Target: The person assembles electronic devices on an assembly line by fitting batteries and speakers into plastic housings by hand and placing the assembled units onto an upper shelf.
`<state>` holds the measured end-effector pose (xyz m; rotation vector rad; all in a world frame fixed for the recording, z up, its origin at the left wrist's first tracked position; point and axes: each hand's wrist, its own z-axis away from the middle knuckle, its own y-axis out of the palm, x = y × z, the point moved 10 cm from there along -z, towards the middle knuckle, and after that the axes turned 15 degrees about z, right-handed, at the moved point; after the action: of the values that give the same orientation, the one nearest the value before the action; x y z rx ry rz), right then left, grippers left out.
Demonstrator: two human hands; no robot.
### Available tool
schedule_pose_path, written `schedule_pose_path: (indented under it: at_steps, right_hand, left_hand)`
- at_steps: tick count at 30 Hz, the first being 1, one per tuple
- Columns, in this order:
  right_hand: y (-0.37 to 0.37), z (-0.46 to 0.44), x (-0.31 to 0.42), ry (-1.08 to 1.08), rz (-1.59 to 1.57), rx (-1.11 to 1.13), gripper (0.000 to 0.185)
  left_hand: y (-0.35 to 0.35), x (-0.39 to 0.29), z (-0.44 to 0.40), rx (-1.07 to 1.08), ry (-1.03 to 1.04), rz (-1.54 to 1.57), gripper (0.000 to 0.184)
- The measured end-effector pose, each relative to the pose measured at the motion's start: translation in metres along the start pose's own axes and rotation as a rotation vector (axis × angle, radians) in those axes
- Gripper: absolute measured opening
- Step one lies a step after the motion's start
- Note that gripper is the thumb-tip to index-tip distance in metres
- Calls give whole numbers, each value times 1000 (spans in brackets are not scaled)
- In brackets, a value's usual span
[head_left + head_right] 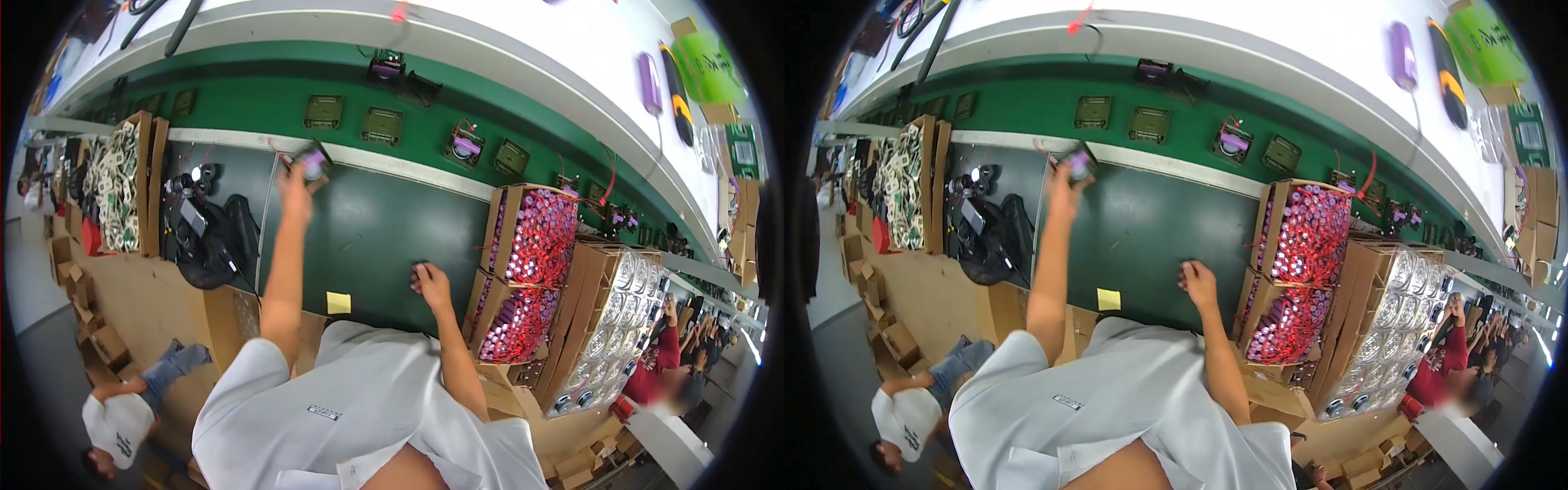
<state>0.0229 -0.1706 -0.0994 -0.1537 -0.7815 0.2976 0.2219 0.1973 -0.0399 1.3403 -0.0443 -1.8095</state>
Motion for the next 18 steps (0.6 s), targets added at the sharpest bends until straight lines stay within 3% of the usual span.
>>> schedule_pose_path:
  at_steps: [3, 5, 7, 9, 12, 15, 16, 18]
  right_hand:
    - [-6, 17, -22, 75, -19, -122, 29]
    - [-5, 21, -26, 104, -77, -220, 27]
    - [-5, 19, -28, 113, -35, -294, 28]
    - [-4, 17, -27, 130, -73, -281, 27]
    - [-9, 14, -31, 124, -170, -242, 28]
    - [-14, 10, -36, 205, -197, -209, 29]
    - [-15, 8, -32, 234, -157, -175, 28]
    - [-16, 9, -35, 308, -239, -234, 28]
  left_hand:
    - [10, -59, -134, 129, 39, -102, 39]
    - [8, -66, -199, 118, -66, -124, 38]
    - [3, -72, -235, 47, 42, -320, 44]
    - [-4, -81, -279, -26, 247, -1312, 61]
    - [0, -80, -262, -81, 276, -1430, 66]
    - [-3, -85, -250, -6, 283, -1501, 66]
    - [-11, -83, -266, -30, 359, -1668, 66]
    - [-18, -70, -274, -50, 219, -1733, 63]
